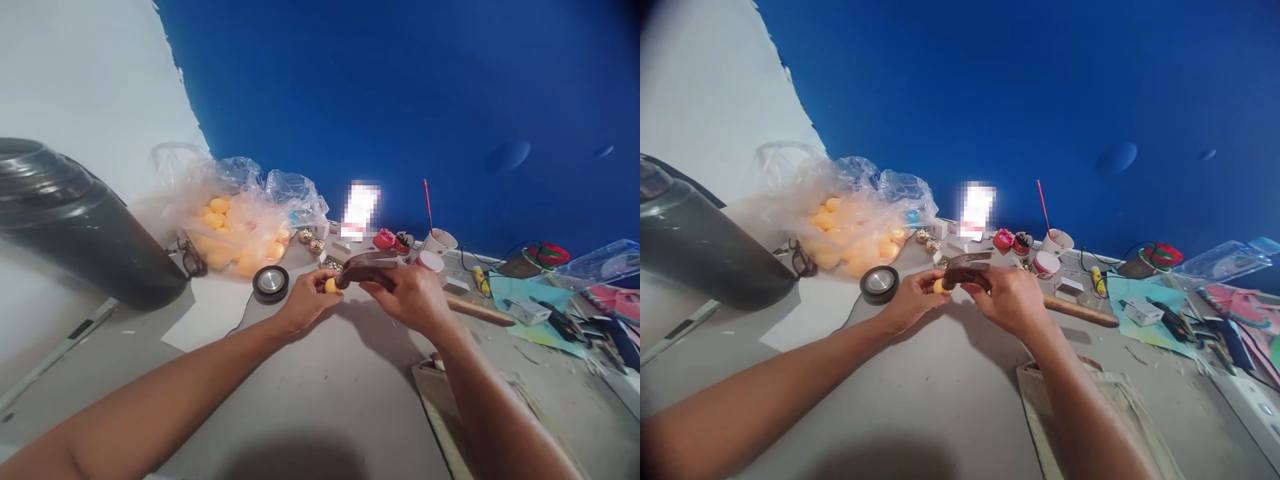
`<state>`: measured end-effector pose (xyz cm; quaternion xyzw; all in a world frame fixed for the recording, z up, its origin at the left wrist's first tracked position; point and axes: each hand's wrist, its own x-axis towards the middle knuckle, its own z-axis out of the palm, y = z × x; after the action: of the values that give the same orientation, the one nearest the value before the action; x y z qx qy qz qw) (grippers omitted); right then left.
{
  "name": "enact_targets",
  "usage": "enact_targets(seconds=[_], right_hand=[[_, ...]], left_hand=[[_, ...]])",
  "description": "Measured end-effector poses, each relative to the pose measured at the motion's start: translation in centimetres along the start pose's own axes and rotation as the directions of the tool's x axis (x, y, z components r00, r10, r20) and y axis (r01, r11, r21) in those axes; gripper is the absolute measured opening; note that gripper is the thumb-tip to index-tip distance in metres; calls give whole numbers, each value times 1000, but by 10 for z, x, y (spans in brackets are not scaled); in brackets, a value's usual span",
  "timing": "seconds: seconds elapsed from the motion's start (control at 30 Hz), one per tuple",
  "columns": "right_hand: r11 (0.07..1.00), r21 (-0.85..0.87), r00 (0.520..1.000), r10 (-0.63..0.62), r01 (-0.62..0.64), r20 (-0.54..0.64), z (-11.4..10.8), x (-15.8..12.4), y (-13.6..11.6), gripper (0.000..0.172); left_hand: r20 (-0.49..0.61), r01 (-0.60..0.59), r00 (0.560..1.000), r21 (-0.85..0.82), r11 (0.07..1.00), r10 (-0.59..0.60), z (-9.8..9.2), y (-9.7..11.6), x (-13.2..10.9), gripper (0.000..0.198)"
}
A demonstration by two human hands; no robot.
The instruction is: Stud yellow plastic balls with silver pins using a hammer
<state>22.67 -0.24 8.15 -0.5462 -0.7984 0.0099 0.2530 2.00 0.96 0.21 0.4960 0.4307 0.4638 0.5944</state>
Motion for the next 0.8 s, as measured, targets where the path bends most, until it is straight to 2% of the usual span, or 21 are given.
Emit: enact_targets(seconds=[0.13,0.2,0.33,0.47,0.63,0.73,0.8], right_hand=[[998,60,999,35,-32,-41,-2,0,-1,26],[994,92,998,53,-50,-24,-3,1,-1,27],[998,5,998,57,-58,39,-4,1,-1,24],[995,67,997,69,-71,27,-5,1,-2,26],[999,-12,1000,31,-31,0,-5,1,-3,23],[997,63,998,36,-34,-45,-4,1,-2,25],[997,72,999,35,-33,-32,-4,1,-2,24]], left_hand=[[9,-25,1000,42,999,25,0,1,0,35],[7,-25,1000,48,999,25,0,0,0,36],[15,-18,1000,62,998,17,0,-1,0,38],[33,-52,998,73,996,50,-1,-1,0,32],[26,-18,1000,34,999,17,-1,-1,0,40],[22,-26,999,36,999,25,0,-1,-1,39],[22,-16,1000,25,1000,15,-1,-1,-1,37]])
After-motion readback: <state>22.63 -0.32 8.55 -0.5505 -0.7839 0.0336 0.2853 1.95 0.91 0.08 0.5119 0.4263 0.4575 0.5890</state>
